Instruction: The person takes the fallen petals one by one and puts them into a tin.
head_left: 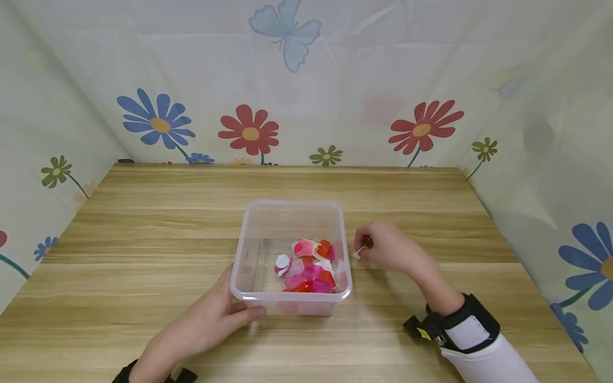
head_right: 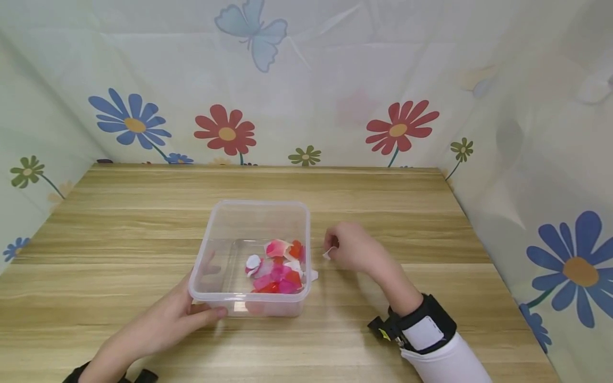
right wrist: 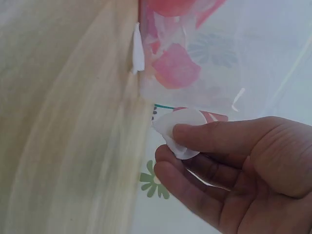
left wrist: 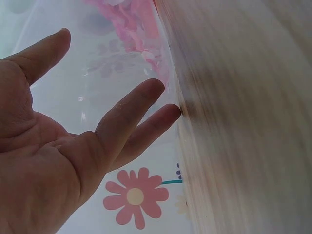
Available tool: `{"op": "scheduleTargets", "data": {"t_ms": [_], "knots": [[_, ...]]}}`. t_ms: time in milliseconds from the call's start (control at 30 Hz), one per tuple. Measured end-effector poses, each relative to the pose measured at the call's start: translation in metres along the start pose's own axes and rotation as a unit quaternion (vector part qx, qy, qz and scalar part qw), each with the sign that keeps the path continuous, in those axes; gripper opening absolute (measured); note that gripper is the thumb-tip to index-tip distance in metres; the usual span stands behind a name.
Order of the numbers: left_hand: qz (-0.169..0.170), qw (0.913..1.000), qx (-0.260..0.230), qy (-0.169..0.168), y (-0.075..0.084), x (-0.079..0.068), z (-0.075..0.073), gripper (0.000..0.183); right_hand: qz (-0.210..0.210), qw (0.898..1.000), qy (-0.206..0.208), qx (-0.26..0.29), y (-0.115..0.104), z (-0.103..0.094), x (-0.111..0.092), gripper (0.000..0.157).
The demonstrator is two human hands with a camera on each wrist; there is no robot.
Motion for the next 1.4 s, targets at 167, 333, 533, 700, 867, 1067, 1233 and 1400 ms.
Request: {"op": "scheduleTargets", "data": {"t_ms": [167, 333, 533, 700, 867, 1067, 1233, 1400], "knots": [[-0.002, 1.0, -0.006, -0.001, 0.0, 0.0, -0.001, 0.088, -0.004, 0.999, 0.032, 0.005, -0.002, -0.011, -0.003, 0.016], [-0.002, 1.0, 0.003, -0.001, 0.0, 0.0, -0.001, 0.089, -0.018, 0.997, 0.076, 0.019, -0.007, -0.024, -0.006, 0.014], [-0.005, 0.9998, 0.021, 0.004, -0.001, 0.0, -0.002, 0.088, -0.035, 0.988, 0.14, 0.055, -0.019, -0.042, -0.015, 0.014], [-0.005, 1.0, -0.005, -0.002, 0.0, 0.001, -0.001, 0.089, -0.053, 0.978, 0.191, 0.065, -0.037, -0.054, -0.026, 0.016], [-0.005, 0.9995, -0.029, -0.007, 0.0, 0.001, 0.0, 0.089, -0.085, 0.967, 0.229, 0.073, -0.055, -0.061, -0.035, 0.017], [-0.005, 0.9998, -0.02, -0.006, -0.001, 0.0, 0.0, 0.088, -0.15, 0.952, 0.251, 0.09, -0.081, -0.06, -0.045, 0.023], [-0.004, 1.0, 0.002, -0.002, -0.001, 0.0, 0.0, 0.088, -0.209, 0.943, 0.24, 0.092, -0.1, -0.053, -0.049, 0.027], [0.001, 1.0, 0.009, 0.0, 0.0, 0.0, -0.001, 0.087, -0.226, 0.944, 0.219, 0.101, -0.108, -0.046, -0.049, 0.029]]}}
Point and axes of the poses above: each hand's wrist, its own x-axis towards the middle knuckle, its own z-axis out of the palm, y = z × x, the point moved 9 cm from there along x, towards the middle knuckle, and after that the axes turned 7 degrees about x, right-handed, at the moved point
